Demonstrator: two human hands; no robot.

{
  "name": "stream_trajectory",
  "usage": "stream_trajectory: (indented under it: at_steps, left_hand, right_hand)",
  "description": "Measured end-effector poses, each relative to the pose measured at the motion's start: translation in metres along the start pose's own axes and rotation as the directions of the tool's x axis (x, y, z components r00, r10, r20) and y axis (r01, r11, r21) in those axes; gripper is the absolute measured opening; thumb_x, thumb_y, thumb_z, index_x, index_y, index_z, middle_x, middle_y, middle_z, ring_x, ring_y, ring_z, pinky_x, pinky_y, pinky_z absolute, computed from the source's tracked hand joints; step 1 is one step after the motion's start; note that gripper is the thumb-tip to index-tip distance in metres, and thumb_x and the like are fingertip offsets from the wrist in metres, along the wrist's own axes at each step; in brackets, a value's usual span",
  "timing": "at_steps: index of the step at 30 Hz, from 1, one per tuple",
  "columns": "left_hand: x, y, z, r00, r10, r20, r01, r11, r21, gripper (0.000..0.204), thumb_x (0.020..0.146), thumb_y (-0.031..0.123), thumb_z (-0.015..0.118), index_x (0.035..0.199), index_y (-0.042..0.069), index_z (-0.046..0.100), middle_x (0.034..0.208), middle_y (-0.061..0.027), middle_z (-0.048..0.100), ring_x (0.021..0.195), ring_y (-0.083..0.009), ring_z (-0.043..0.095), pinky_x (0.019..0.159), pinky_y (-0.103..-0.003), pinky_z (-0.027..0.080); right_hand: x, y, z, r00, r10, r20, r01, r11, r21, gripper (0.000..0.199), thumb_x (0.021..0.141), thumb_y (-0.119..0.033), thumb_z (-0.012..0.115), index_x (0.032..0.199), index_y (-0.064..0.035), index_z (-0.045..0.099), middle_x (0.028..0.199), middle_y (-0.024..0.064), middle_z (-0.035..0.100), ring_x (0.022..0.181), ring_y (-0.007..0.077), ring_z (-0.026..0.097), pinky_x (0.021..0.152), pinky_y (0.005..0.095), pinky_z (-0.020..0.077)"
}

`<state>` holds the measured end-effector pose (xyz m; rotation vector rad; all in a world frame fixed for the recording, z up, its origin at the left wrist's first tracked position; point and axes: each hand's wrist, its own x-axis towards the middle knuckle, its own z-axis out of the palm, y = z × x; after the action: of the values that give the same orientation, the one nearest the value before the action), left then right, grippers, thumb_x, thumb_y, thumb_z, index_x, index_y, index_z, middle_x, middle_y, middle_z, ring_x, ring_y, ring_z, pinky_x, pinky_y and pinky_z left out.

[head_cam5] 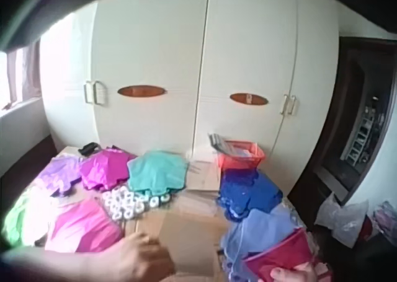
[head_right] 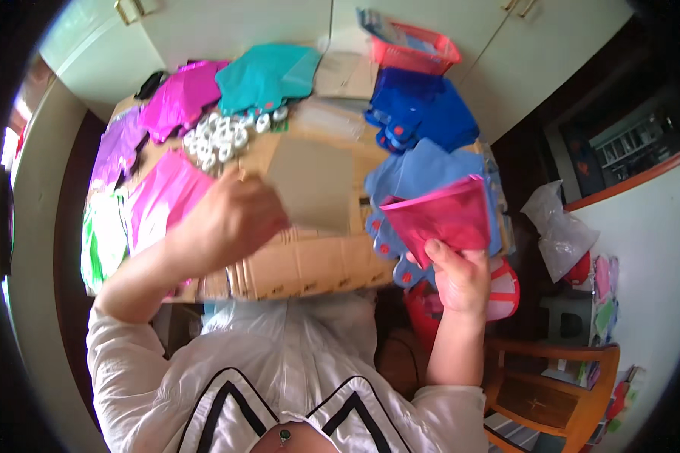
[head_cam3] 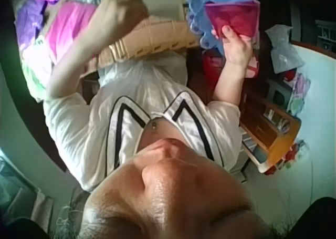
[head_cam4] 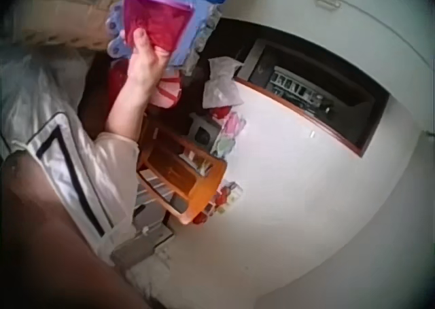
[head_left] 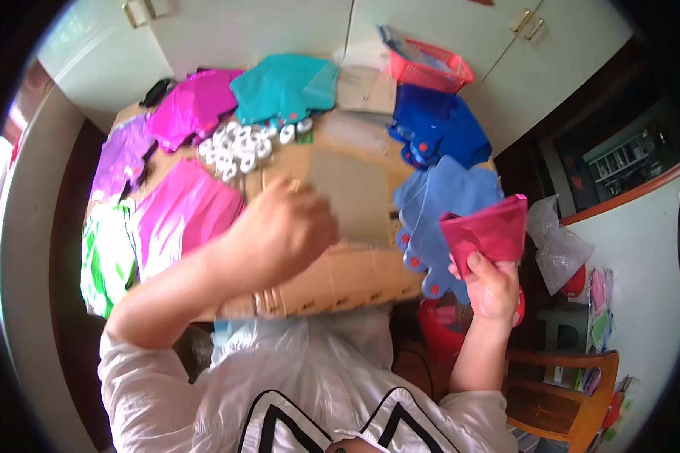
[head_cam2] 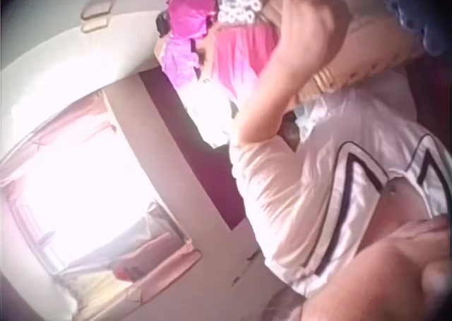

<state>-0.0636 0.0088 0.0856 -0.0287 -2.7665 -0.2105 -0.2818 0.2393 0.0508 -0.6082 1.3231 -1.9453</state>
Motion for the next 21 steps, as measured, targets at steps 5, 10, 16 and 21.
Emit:
stream_trajectory:
  at_steps: [5,10,16,21]
  left_hand:
    - [-0.121,0.070,0.039,0.959,-0.273,-0.071,0.258,0.951,-0.168,0.033,0.070,0.011,0.080,0.100,0.007,0.066,0.106,-0.0080,0.062,0.094,-0.0271,0.058,0.080,-0.039,0.044]
    - [-0.201,0.124,0.097,0.701,-0.623,-0.349,0.458,0.767,-0.449,0.062,0.067,0.008,0.085,0.122,0.006,0.056,0.118,-0.0142,0.057,0.096,-0.0267,0.058,0.079,-0.036,0.046]
    - [-0.189,0.116,0.154,0.572,-0.680,0.460,0.152,-0.463,-0.873,0.033,0.092,0.011,0.068,0.122,0.000,0.061,0.113,-0.0075,0.067,0.103,-0.0137,0.063,0.090,-0.029,0.049]
    - [-0.163,0.114,0.151,0.706,-0.564,0.428,-0.005,-0.608,-0.794,0.023,0.098,0.014,0.060,0.116,0.001,0.065,0.113,-0.0100,0.069,0.108,-0.0191,0.065,0.100,-0.037,0.049]
  right_hand:
    - [-0.008,0.047,0.034,0.930,0.276,0.243,-0.191,0.927,-0.323,0.016,0.083,-0.005,0.074,0.097,0.0012,0.071,0.092,0.0001,0.069,0.082,0.0096,0.062,0.074,0.0253,0.0486]
    - [-0.024,0.075,0.069,0.887,0.341,0.312,-0.221,0.905,-0.363,0.026,0.083,-0.007,0.075,0.106,0.0034,0.069,0.095,0.0015,0.070,0.082,0.0091,0.062,0.077,0.0260,0.0504]
    - [-0.036,0.106,0.077,0.878,0.345,0.331,-0.078,0.786,-0.614,0.029,0.081,-0.008,0.074,0.109,-0.0010,0.070,0.095,0.0076,0.073,0.083,0.0125,0.066,0.078,0.0292,0.0529]
    - [-0.051,0.112,0.078,0.871,0.365,0.330,0.042,0.614,-0.788,0.027,0.076,-0.011,0.077,0.100,0.0012,0.071,0.085,0.0107,0.071,0.081,0.0173,0.065,0.078,0.0324,0.0522]
